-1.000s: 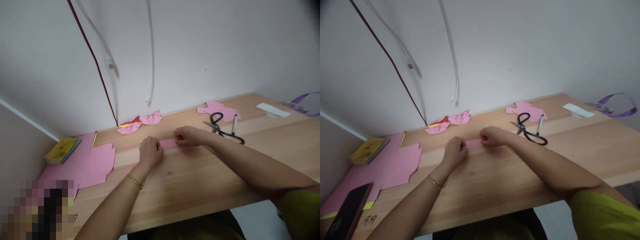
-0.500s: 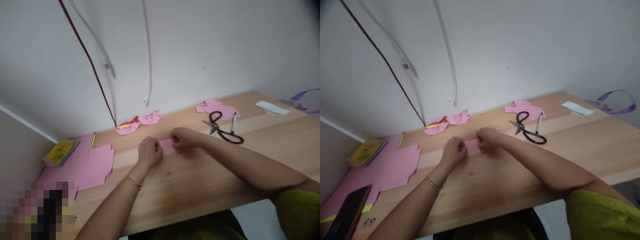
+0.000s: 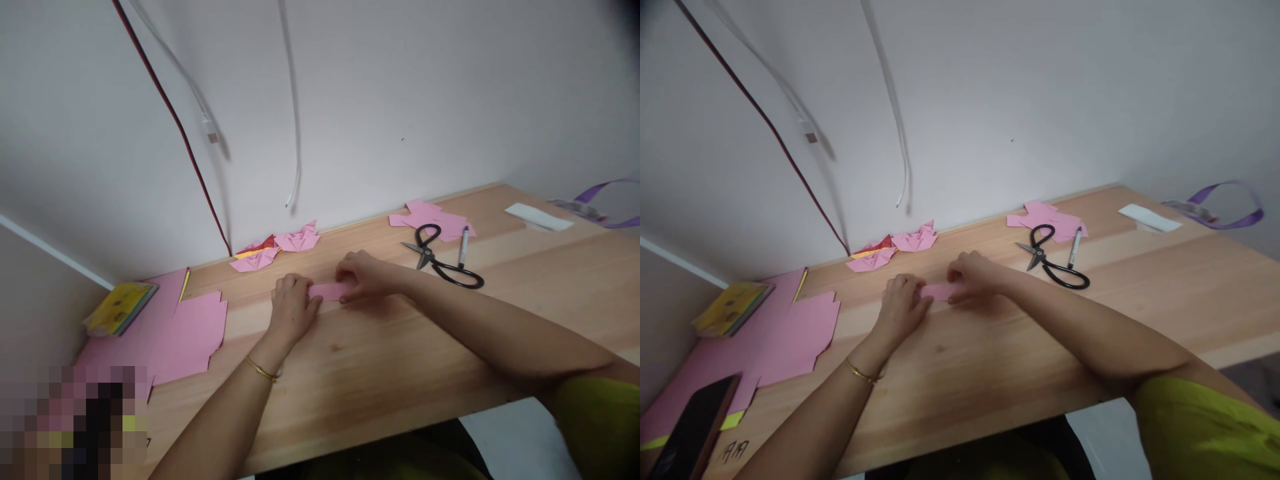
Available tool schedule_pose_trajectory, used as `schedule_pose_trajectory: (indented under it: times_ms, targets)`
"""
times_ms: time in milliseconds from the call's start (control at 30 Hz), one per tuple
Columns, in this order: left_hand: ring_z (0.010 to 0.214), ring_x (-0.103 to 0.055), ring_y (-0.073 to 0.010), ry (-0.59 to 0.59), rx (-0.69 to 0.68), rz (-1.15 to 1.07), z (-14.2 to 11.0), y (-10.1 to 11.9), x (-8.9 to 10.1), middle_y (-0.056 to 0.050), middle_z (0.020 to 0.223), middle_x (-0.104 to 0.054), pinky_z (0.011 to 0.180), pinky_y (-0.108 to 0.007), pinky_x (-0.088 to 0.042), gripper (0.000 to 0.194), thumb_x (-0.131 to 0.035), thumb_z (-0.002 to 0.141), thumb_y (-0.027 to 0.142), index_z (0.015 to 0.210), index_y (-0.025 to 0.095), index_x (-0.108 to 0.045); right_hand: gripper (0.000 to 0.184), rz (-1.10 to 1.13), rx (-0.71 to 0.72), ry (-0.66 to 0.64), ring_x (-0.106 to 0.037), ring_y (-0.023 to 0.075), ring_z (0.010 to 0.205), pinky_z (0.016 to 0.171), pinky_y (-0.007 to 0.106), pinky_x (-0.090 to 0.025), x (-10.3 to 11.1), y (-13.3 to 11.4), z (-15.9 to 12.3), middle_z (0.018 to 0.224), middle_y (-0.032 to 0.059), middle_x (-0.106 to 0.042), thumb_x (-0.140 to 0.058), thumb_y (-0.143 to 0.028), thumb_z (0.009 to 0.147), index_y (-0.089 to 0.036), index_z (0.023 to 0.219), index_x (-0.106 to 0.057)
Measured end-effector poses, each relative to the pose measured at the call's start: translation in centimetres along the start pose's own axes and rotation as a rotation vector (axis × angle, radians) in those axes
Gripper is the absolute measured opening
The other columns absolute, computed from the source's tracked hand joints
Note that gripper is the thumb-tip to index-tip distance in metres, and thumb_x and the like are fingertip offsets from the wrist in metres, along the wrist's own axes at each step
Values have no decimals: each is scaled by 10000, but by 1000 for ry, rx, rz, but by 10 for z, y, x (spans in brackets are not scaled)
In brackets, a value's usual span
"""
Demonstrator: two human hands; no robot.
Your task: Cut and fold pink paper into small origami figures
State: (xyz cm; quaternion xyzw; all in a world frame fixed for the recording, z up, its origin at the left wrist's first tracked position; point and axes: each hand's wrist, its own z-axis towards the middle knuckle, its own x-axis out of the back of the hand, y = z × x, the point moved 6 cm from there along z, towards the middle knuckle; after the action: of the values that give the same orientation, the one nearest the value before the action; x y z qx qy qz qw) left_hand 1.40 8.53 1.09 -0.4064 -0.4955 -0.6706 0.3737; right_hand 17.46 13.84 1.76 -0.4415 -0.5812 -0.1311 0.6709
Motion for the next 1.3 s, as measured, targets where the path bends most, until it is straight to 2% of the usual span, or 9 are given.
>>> schedule_pose_trajectory:
  times_ms: [167, 333, 500, 600, 667, 767, 967, 1100, 1300]
  targets:
    - [954, -481, -226, -3, 4, -84, 3, -4, 2, -51, 998, -571, 814, -360, -372, 259, -673, 702, 271, 929, 201, -570, 327, -46, -62, 0, -525, 236, 871, 749, 316, -374, -4, -7, 1, 936, 74, -612, -715, -401, 609, -198, 853, -634]
    - [665, -480, -136, -25, 36, -348, 3, -8, 1, 18, 691, -546, 630, -262, -361, 82, -610, 718, 189, 727, 183, -528, 219, 170, -106, -16, -511, 148, 684, 576, 234, -329, -3, -10, -3, 796, 16, -617, -653, -273, 649, -187, 828, -561]
    - [591, -468, -92, 53, 201, -961, 1, -14, 1, 16, 708, -574, 562, -222, -358, 208, -673, 712, 267, 879, 170, -595, 177, 460, 49, 74, -471, 112, 659, 584, 220, -332, 5, -18, -3, 749, -13, -558, -612, -261, 716, -172, 850, -537]
    - [574, -481, -75, -21, 252, -1381, -1, -7, -8, 4, 704, -582, 544, -208, -373, 263, -713, 694, 263, 905, 139, -616, 215, 570, 103, 109, -434, 97, 630, 564, 214, -323, 7, -23, -2, 708, -35, -506, -638, -300, 722, -171, 844, -518]
    - [563, -496, -71, -76, 292, -1506, -4, -1, -15, -4, 684, -591, 526, -199, -380, 235, -726, 688, 240, 867, 115, -637, 222, 593, 118, 95, -428, 95, 621, 559, 214, -327, 5, -27, -2, 699, -38, -496, -642, -312, 728, -172, 845, -516]
    - [567, -545, -81, -93, 391, -1588, -7, 0, -23, -25, 684, -628, 519, -196, -414, 214, -729, 694, 234, 842, 96, -659, 229, 589, 136, 147, -453, 106, 637, 573, 224, -357, 5, -31, -2, 722, -22, -520, -635, -338, 751, -174, 861, -520]
    - [767, -664, -165, -67, 493, -1709, -7, -5, -26, -105, 893, -710, 693, -271, -523, 272, -743, 689, 228, 921, 102, -682, 107, 280, 285, 714, -514, 170, 832, 764, 313, -385, 29, -38, -17, 834, 43, -580, -639, -251, 776, -177, 798, -565]
    - [845, -668, -185, -64, 453, -1742, -5, -4, -26, -120, 949, -711, 775, -300, -525, 245, -729, 707, 211, 922, 98, -694, 117, 78, 325, 692, -518, 177, 813, 787, 345, -339, 24, -45, -18, 800, 37, -602, -629, -302, 807, -188, 782, -617]
    - [924, -654, -211, -69, 366, -1682, -4, 2, -21, -107, 1005, -705, 838, -329, -509, 223, -734, 697, 218, 907, 145, -716, 141, 67, 275, 679, -502, 185, 837, 765, 337, -343, 18, -41, -15, 857, 49, -569, -664, -302, 778, -201, 876, -660]
